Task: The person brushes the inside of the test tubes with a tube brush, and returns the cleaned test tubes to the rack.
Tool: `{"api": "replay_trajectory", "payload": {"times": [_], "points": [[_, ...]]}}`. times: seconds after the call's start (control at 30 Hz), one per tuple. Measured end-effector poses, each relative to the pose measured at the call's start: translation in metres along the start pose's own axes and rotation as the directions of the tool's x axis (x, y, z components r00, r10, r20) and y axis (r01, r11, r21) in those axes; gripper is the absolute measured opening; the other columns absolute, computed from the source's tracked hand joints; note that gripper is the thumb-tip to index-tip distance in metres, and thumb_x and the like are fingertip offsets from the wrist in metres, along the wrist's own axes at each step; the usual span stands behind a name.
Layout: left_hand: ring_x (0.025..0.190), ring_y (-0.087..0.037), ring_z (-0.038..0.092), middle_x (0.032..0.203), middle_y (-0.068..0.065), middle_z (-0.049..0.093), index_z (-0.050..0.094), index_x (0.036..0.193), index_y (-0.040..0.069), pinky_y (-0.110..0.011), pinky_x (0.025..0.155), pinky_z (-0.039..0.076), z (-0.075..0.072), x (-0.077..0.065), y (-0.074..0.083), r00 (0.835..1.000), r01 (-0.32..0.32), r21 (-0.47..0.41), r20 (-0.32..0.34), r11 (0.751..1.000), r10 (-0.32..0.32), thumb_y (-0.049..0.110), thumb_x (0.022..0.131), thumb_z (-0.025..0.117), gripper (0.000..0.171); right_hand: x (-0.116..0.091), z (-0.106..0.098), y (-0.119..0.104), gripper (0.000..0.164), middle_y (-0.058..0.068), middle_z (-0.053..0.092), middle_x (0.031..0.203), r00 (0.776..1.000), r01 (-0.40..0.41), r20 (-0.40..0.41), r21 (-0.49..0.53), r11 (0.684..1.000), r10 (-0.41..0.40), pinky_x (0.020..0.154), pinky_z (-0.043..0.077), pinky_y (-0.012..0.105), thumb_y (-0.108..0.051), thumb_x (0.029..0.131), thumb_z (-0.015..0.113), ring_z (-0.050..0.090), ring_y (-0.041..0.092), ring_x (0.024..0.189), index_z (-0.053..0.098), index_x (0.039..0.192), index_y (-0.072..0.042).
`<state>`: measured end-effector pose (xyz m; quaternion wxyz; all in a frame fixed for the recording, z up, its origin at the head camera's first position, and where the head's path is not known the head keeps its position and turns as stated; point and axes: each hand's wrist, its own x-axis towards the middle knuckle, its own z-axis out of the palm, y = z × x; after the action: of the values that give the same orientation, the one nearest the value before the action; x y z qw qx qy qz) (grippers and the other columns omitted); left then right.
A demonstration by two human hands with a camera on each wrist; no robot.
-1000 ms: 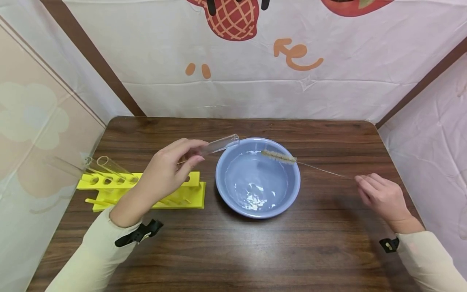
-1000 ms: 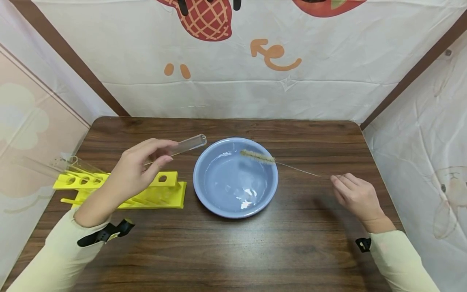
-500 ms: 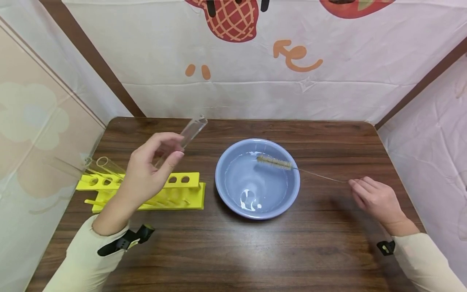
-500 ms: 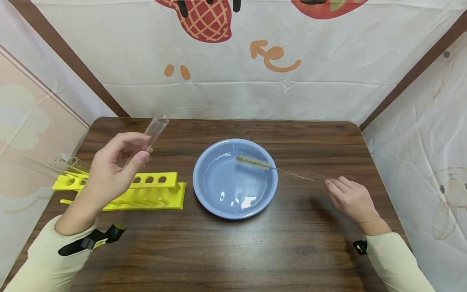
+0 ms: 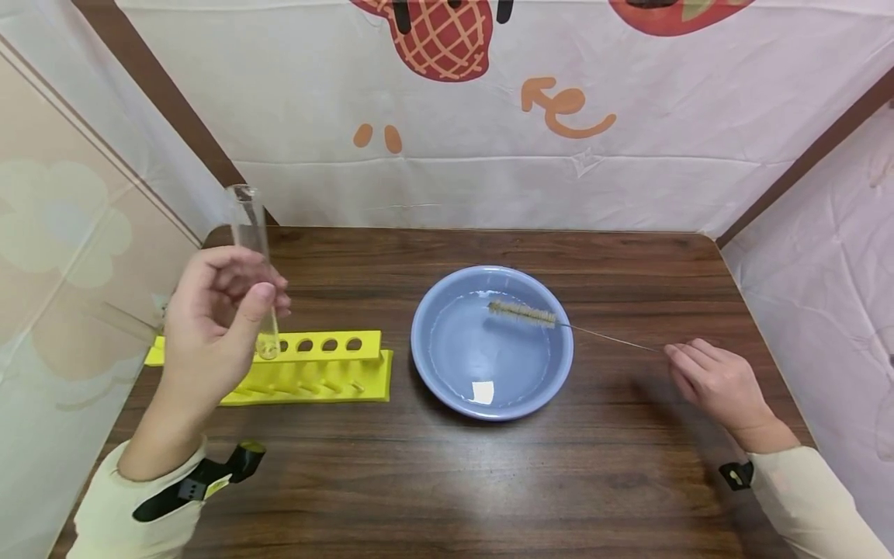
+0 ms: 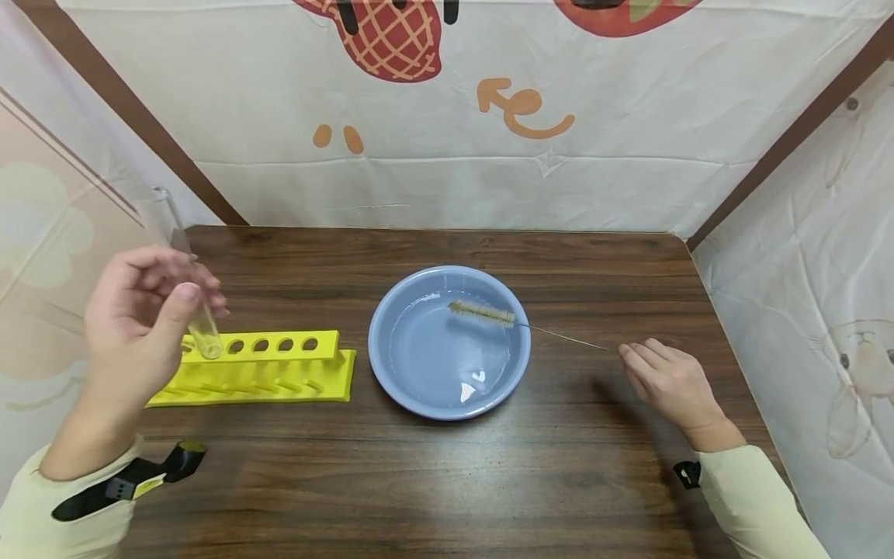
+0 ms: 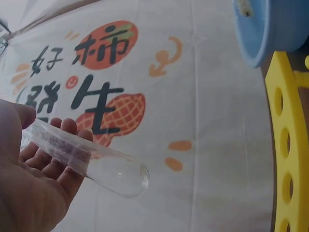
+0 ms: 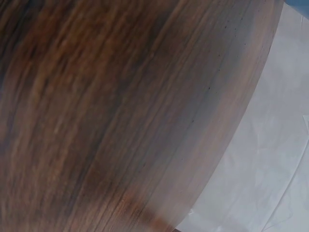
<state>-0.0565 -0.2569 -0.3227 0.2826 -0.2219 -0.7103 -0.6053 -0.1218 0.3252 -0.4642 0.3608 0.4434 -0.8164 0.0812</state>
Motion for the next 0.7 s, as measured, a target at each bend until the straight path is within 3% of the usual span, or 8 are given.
{"api": "replay_trajectory", "payload": {"times": [0.13,0.33,0.7], "points": [[0.081,-0.017,0.067,0.093,-0.013,0.068,0.051,0.113,-0.020,-0.020,0.074,0.056,-0.008,-0.003,0.004,0.997,-0.031,-0.132,-0.067,0.991,0.023,-0.006,0.095,0.064,0.026,0.000,-0.001,-0.001,0.035,0.017,0.069,0.080,1.000,-0.009,0.007,-0.003,1.000,0.009,0.050,0.051,0.047,-0.015,0.106,0.045,0.062,0.032,0.062,0.070,0.094,0.007],[0.077,-0.024,0.068,0.088,-0.021,0.068,0.052,0.105,-0.021,-0.023,0.072,0.057,-0.019,-0.006,0.010,0.984,-0.085,-0.297,-0.176,0.951,0.033,-0.018,0.090,0.061,0.018,0.000,-0.001,-0.003,0.035,0.017,0.069,0.078,1.000,-0.017,0.012,-0.006,1.000,0.017,0.049,0.051,0.047,-0.015,0.106,0.045,0.062,0.031,0.062,0.070,0.093,0.007],[0.077,-0.026,0.067,0.091,-0.023,0.064,0.052,0.105,-0.021,-0.024,0.073,0.058,-0.052,-0.019,0.022,0.931,-0.082,-0.295,-0.362,0.952,-0.032,-0.021,0.090,0.054,0.015,-0.002,0.000,-0.002,0.036,0.017,0.069,0.079,1.000,-0.014,0.015,-0.017,1.000,0.015,0.048,0.051,0.046,-0.016,0.105,0.045,0.062,0.031,0.061,0.070,0.094,0.006]]}}
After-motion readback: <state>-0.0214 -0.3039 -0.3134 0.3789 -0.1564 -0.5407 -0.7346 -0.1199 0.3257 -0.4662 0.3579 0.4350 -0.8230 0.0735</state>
